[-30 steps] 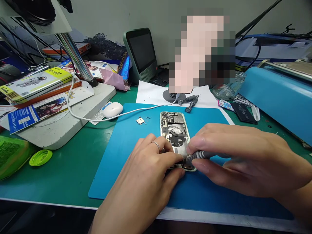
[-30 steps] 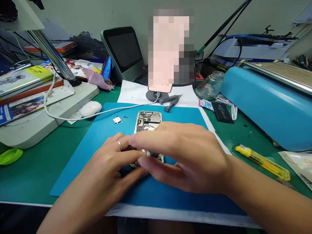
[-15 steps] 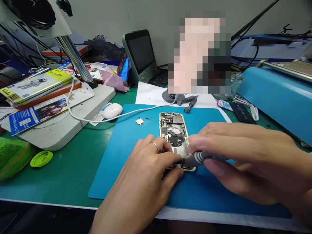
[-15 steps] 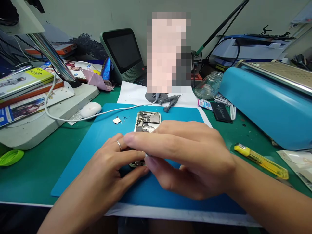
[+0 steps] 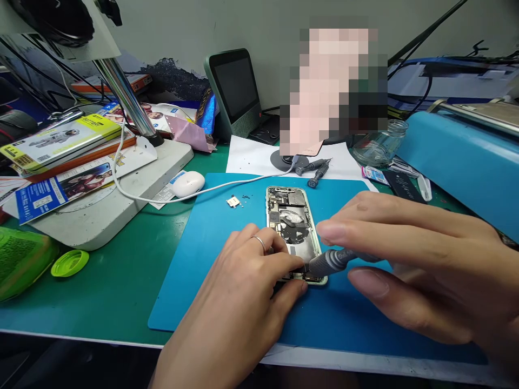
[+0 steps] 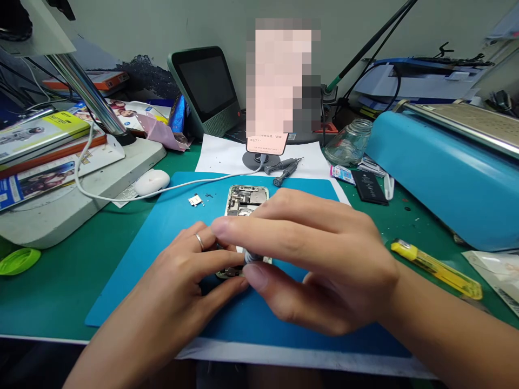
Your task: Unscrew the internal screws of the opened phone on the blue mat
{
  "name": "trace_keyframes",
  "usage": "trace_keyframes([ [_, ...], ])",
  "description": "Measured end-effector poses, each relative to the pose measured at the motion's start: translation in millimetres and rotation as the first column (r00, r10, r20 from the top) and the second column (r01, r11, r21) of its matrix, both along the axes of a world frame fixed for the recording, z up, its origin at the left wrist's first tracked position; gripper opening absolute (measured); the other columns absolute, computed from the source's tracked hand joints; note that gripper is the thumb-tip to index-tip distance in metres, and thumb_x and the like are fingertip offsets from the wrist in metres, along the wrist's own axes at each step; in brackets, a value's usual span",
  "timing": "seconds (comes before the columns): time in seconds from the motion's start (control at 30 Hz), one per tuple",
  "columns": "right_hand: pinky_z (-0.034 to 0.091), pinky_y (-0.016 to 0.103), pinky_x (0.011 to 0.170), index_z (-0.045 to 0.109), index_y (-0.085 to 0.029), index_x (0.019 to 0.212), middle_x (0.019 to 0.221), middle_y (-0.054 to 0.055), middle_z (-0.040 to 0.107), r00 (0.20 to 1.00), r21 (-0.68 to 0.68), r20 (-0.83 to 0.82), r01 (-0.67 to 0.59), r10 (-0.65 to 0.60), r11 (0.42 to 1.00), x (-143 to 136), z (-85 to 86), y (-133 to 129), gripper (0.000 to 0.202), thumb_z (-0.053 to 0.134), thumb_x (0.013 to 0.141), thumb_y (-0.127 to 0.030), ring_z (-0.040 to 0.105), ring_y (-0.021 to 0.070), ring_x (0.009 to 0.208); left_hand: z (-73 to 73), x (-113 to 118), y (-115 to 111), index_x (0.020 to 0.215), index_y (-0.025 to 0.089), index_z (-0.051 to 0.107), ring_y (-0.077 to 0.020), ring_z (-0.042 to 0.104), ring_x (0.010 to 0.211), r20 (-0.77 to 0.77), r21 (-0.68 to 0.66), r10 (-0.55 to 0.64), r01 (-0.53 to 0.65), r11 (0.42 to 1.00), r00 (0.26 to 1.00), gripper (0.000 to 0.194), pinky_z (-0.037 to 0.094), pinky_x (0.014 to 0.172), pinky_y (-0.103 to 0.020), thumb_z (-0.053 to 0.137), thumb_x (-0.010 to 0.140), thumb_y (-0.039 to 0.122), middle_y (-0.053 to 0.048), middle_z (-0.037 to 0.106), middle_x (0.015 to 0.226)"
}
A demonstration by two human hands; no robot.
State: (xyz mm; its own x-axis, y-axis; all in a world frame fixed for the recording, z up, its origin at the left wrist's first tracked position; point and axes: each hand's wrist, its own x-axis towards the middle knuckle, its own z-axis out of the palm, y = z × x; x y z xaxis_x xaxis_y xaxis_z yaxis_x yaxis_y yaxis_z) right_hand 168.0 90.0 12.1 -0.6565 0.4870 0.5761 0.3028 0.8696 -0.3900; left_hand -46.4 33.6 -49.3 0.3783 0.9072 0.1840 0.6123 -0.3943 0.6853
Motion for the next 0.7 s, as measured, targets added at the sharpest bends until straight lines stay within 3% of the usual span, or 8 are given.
trace_keyframes([
  [0.13, 0.07, 0.027, 0.073, 0.068, -0.033, 0.133, 0.103, 0.001, 0.086, 0.989, 0.005, -0.055, -0.138, 0.138, 0.99, -2.7, -0.4, 0.3, 0.066, 0.066, 0.08, 0.005, 0.083, 0.0191, 0.082, -1.5, -0.9, 0.5, 0.106, 0.031, 0.077, -0.0241, 0.062, 0.113, 0.008, 0.02, 0.01, -0.011, 1.0, 1.0, 0.01, 0.043, 0.108, -0.047, 0.068, 0.104, 0.028, 0.001, 0.071, 0.126],
  [0.47, 0.066, 0.024, 0.06, 0.069, -0.031, 0.123, 0.087, -0.003, 0.084, 0.993, 0.045, -0.029, -0.11, 0.111, 0.993, -5.0, -1.5, 0.2, 0.053, 0.068, 0.082, 0.003, 0.079, 0.0153, 0.066, 2.3, 0.7, -2.4, 0.103, 0.03, 0.076, -0.0224, 0.06, 0.103, 0.01, -0.019, 0.017, -0.017, 1.0, 1.0, 0.012, 0.047, 0.089, -0.042, 0.065, 0.105, 0.027, 0.0, 0.071, 0.118],
  [0.6, 0.064, 0.024, 0.056, 0.07, -0.035, 0.129, 0.084, -0.004, 0.083, 0.995, 0.033, -0.04, -0.094, 0.095, 0.995, -5.7, -0.8, 0.0, 0.059, 0.068, 0.082, 0.003, 0.076, 0.0147, 0.06, 1.2, 0.0, -2.2, 0.101, 0.029, 0.076, -0.0228, 0.059, 0.106, -0.001, -0.001, 0.008, -0.008, 1.0, 1.0, 0.011, 0.046, 0.095, -0.044, 0.065, 0.105, 0.028, 0.001, 0.07, 0.124],
  [0.7, 0.069, 0.026, 0.069, 0.072, -0.035, 0.128, 0.098, -0.002, 0.085, 0.995, 0.026, -0.058, -0.079, 0.08, 0.997, -5.5, 0.3, -0.2, 0.062, 0.07, 0.08, 0.004, 0.082, 0.0181, 0.077, 0.5, 0.0, -2.6, 0.105, 0.031, 0.077, -0.0237, 0.06, 0.11, 0.0, 0.007, -0.003, 0.003, 1.0, 1.0, 0.011, 0.045, 0.102, -0.046, 0.066, 0.104, 0.029, 0.0, 0.069, 0.127],
])
